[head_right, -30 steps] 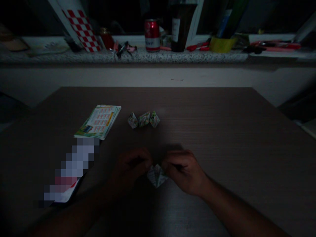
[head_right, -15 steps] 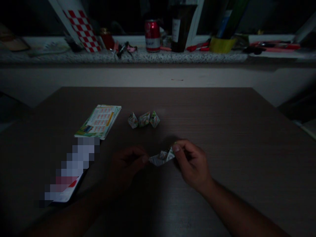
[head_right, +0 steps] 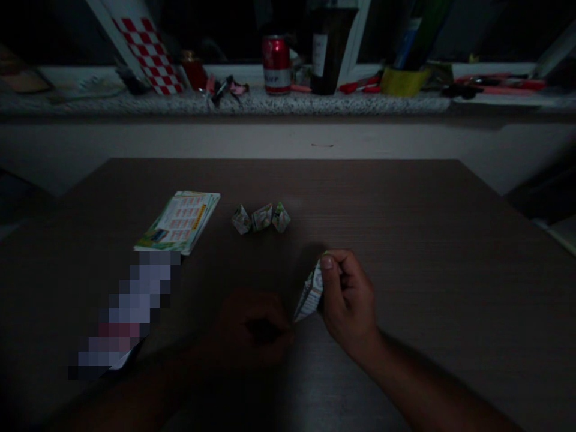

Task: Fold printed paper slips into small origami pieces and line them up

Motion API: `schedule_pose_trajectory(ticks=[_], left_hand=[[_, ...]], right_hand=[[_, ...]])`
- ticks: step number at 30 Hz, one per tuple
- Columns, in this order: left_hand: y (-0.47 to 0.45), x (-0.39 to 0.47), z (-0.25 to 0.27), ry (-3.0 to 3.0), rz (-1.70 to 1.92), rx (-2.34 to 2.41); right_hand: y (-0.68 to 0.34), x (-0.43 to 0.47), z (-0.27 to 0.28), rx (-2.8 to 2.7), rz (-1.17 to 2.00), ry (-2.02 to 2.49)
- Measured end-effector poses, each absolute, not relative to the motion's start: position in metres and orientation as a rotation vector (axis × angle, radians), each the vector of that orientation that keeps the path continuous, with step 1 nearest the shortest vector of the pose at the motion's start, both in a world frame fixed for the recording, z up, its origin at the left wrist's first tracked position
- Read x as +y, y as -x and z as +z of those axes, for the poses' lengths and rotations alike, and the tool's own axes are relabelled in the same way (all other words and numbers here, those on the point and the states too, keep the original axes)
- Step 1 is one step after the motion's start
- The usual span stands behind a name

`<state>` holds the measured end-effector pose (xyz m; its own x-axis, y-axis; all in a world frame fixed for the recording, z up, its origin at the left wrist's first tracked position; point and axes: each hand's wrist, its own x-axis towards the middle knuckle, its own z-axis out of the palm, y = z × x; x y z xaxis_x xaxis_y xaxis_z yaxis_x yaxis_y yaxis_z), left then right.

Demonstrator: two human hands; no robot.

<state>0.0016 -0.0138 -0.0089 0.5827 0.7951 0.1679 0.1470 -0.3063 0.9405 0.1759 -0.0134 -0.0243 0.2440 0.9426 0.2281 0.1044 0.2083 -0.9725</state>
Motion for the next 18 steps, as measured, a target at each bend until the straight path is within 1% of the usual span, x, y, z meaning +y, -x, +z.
schedule_pose_trajectory(ticks=[3,7,11,15,18], left_hand=[[-0.001,-0.0139,-0.0067,-1.813,0.772,0.714],[0.0011,-0.0105,-0.0017,-1.695,0.824,0.858],[-0.0027,-0.0088,-0.0006,-1.625,0.744,0.952],[-0.0061,-0.0096,-0.0016,-1.589,0.684,0.949],[-0.0036,-0.0087,-0.004,-1.498,0.714,0.903]], right_hand=[[-0.1767,-0.0137,-0.0218,-1.258,0.705,1.243],[-0.1782,-0.0164,-0.0195,-1.447,0.596,1.269],[-0.1766,-0.0181,-0.0188,-1.568,0.556,1.253],[-0.1742,-0.0188,-0.0183,-1.634,0.618,1.224],[-0.1759,-0.0193,-0.0173,-1.575,0.831,1.165]])
